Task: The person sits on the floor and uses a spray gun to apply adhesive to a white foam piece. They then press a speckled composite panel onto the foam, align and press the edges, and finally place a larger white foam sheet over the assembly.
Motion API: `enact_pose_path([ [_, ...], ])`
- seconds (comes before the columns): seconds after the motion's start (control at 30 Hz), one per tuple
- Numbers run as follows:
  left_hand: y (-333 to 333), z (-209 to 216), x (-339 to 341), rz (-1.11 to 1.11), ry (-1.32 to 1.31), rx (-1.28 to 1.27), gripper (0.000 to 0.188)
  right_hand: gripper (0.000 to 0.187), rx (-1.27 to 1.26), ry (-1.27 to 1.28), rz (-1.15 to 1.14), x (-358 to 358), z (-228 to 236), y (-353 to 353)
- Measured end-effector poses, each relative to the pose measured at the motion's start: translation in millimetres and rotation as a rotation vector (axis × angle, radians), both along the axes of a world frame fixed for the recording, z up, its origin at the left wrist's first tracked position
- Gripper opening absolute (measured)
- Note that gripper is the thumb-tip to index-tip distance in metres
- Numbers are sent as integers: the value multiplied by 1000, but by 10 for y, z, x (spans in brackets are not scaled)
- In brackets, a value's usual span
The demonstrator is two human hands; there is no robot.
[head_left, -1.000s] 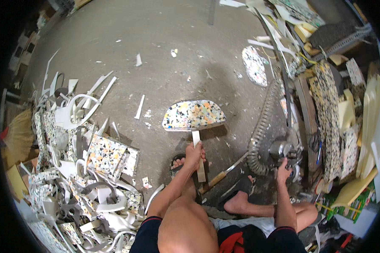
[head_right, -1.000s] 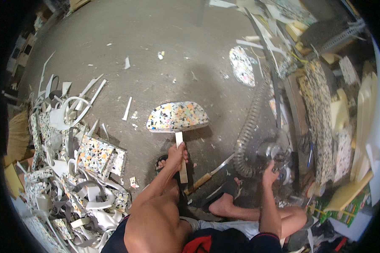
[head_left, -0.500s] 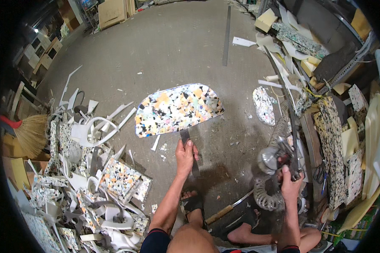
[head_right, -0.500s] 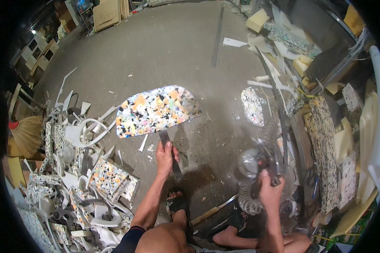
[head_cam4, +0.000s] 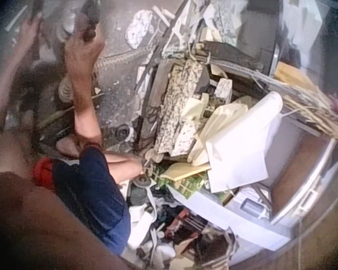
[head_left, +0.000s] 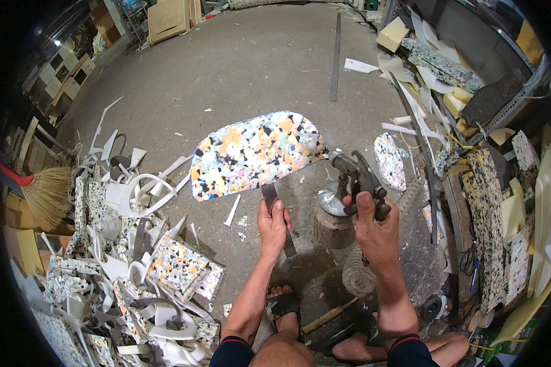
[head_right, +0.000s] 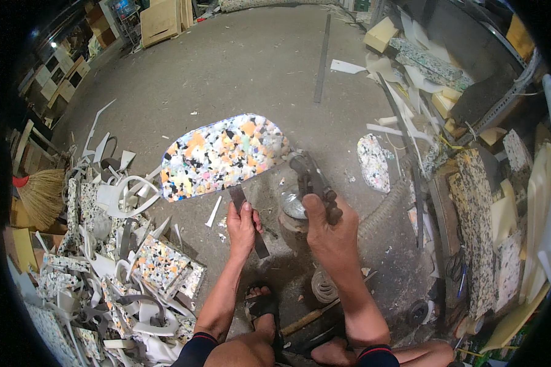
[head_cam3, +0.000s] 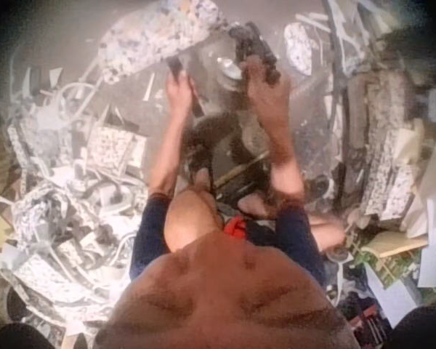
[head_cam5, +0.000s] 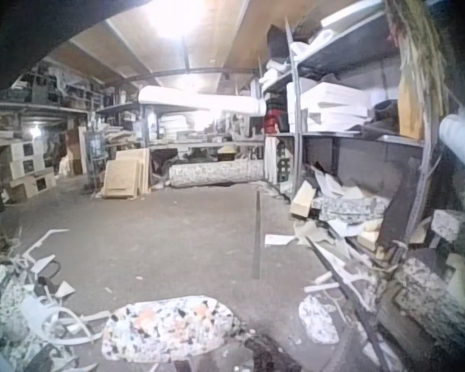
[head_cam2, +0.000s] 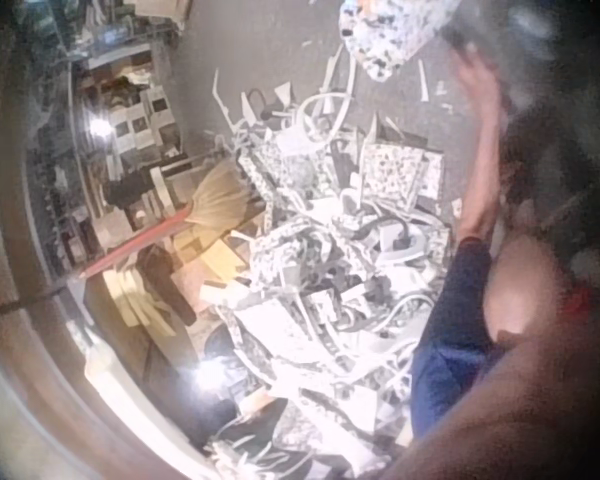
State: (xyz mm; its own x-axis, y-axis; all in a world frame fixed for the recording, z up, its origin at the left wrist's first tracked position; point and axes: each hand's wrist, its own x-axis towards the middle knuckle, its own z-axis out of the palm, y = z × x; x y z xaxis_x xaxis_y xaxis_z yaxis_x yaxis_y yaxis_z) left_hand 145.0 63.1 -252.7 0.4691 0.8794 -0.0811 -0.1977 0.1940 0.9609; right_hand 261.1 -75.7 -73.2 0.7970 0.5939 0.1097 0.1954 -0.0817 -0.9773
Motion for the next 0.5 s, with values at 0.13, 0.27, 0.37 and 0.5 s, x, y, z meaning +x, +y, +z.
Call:
enact_pose_path([
  [0.13, -5, -14, -3, 8, 36, 6, 24, 55, 13, -4, 32, -30, -14, 86],
  [0.27, -4, -71, -16, -4, 8, -13, 24, 55, 74, 49, 62, -73, 20, 49],
  [0.37, 0, -98, -33, -4, 19, 5, 24, 56, 2, 51, 79, -48, 99, 1],
  [0.5, -4, -110, -45, -15, 42, 27, 23, 57, -55, 13, 36, -26, 82, 42],
])
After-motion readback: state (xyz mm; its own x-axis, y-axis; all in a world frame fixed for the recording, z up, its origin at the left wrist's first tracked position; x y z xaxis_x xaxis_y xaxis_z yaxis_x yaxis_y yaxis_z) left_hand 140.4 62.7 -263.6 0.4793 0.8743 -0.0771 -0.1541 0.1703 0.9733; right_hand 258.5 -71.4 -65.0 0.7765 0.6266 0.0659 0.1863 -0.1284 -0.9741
